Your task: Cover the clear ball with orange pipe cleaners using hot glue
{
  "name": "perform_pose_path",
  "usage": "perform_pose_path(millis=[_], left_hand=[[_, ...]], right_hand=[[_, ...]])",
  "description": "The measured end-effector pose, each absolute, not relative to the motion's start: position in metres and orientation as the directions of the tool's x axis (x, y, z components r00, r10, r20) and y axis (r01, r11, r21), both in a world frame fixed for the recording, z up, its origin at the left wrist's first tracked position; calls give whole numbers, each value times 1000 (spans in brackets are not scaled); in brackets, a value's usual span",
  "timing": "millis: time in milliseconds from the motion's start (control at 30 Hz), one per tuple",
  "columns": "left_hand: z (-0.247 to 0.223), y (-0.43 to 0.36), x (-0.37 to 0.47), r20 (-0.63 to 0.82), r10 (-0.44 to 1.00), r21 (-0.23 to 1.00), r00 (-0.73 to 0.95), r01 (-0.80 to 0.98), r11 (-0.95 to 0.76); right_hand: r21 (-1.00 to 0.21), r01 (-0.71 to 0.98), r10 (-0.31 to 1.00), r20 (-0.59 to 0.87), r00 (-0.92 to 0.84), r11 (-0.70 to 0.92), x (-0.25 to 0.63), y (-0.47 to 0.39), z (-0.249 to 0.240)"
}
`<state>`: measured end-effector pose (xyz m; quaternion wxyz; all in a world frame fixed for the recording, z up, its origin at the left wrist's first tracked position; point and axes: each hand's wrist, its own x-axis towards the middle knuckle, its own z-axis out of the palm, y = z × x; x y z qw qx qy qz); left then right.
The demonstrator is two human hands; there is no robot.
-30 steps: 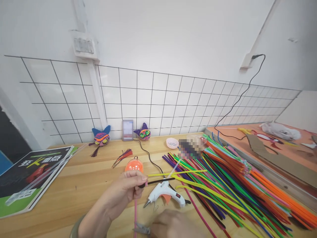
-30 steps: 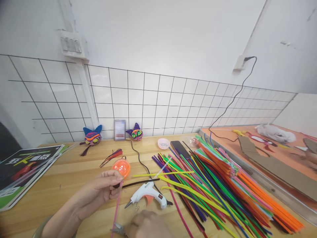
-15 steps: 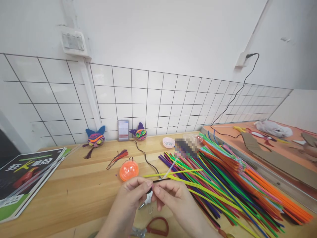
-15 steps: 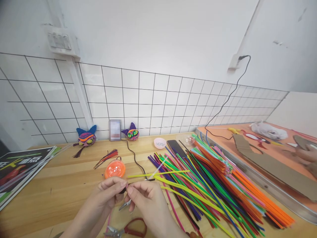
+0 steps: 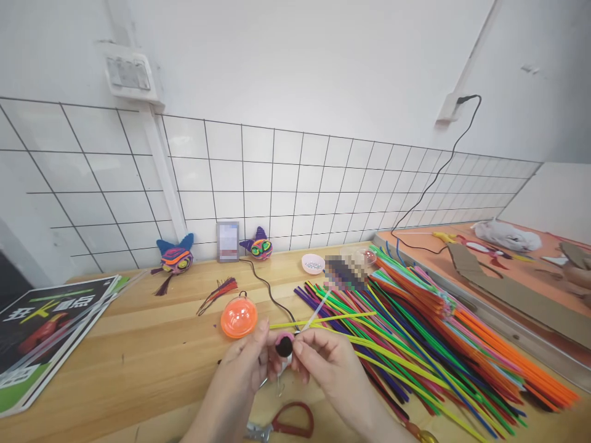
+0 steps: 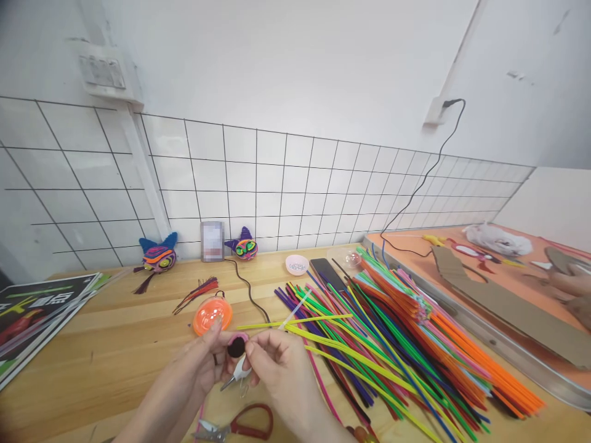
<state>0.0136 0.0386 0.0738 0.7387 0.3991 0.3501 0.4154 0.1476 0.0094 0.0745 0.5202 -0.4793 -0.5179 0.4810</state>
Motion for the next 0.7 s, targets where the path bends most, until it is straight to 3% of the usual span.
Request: perform_pose_path(millis=[300, 500, 700], left_hand=[[70, 44, 7, -175, 889, 959, 422, -133, 251], [73, 47, 5, -168, 904, 963, 392, -131, 236], [75, 56, -5, -200, 918, 966, 341, -85, 243]], right_hand=[[-987, 125, 993, 91, -71, 99, 154, 11, 69], [-971, 221, 992, 70, -105, 92, 159, 13, 70], [-851, 521, 997, 22, -78, 59, 193, 26, 52]])
